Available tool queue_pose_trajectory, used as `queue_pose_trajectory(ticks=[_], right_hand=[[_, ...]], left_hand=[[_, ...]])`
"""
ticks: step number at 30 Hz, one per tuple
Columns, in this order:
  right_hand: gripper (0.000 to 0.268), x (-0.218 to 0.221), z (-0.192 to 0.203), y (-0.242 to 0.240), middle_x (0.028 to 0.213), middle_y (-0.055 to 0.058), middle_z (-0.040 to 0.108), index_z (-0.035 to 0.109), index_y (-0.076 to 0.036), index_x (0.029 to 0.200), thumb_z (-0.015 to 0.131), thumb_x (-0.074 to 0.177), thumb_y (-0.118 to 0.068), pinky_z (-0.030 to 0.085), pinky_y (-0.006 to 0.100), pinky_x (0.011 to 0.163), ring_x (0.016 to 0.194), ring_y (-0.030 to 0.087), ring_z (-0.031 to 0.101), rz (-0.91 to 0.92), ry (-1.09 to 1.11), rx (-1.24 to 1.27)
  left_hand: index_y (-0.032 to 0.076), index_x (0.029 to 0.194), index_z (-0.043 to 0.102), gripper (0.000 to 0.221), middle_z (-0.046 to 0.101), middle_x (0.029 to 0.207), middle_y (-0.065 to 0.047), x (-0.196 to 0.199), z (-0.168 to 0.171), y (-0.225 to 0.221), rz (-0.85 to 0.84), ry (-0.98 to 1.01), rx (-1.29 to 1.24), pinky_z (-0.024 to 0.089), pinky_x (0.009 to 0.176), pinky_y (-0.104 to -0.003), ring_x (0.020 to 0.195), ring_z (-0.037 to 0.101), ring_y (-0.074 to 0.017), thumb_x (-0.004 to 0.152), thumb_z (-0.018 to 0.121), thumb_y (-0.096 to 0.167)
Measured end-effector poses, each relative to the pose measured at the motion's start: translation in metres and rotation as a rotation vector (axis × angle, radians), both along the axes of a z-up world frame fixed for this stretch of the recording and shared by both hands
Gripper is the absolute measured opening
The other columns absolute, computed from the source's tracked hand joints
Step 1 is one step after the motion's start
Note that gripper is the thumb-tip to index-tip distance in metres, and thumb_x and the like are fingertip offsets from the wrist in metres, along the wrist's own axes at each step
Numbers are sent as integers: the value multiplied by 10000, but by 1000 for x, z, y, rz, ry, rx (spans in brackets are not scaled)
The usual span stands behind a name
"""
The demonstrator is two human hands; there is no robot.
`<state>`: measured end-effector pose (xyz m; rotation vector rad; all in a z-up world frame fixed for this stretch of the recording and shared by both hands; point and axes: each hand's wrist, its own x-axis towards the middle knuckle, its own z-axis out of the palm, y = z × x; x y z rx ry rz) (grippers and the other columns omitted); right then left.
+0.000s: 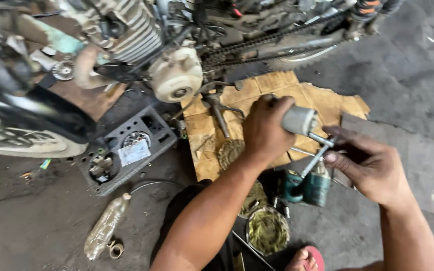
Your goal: Disassembling and inspecting a motorcycle starter motor using hand tools.
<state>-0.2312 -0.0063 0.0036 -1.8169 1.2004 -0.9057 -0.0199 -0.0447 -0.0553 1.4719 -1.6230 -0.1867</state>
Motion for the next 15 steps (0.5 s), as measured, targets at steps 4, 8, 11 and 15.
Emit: queue_pose_trajectory(ticks=[4,8,11,15], right_hand=[[322,0,-10,0,1195,143,631,765,-52,1211,754,926,-202,509,329,989,1132,247,628,-54,284,-389],[388,3,-20,4,1004,84,678,710,-35,1355,701,1026,-240,522,347,774,886,231,661,-127,425,-582],[457,6,-33,5,1141,104,726,610,-39,1515,682,1087,-184,543,353,629,710,205,680,-242,517,-678],[285,5,-27,6,912,11,757,760,-144,1332,697,1067,-60,444,332,475,557,149,588,-165,608,-819]], left_hand=[[244,1124,587,604,614,1039,-163,0,1,2,-27,-35,91,496,561,-441,943,616,-366,602,873,143],[260,1136,586,610,606,1052,-152,-1,1,1,-26,-46,119,523,586,-431,966,611,-350,625,910,176],[271,1158,586,636,601,1074,-153,-3,-6,2,-24,-78,119,546,614,-443,975,617,-349,628,932,216],[271,1181,590,653,616,1085,-141,-2,-10,1,-38,-114,129,561,723,-456,1008,613,-336,638,950,245]])
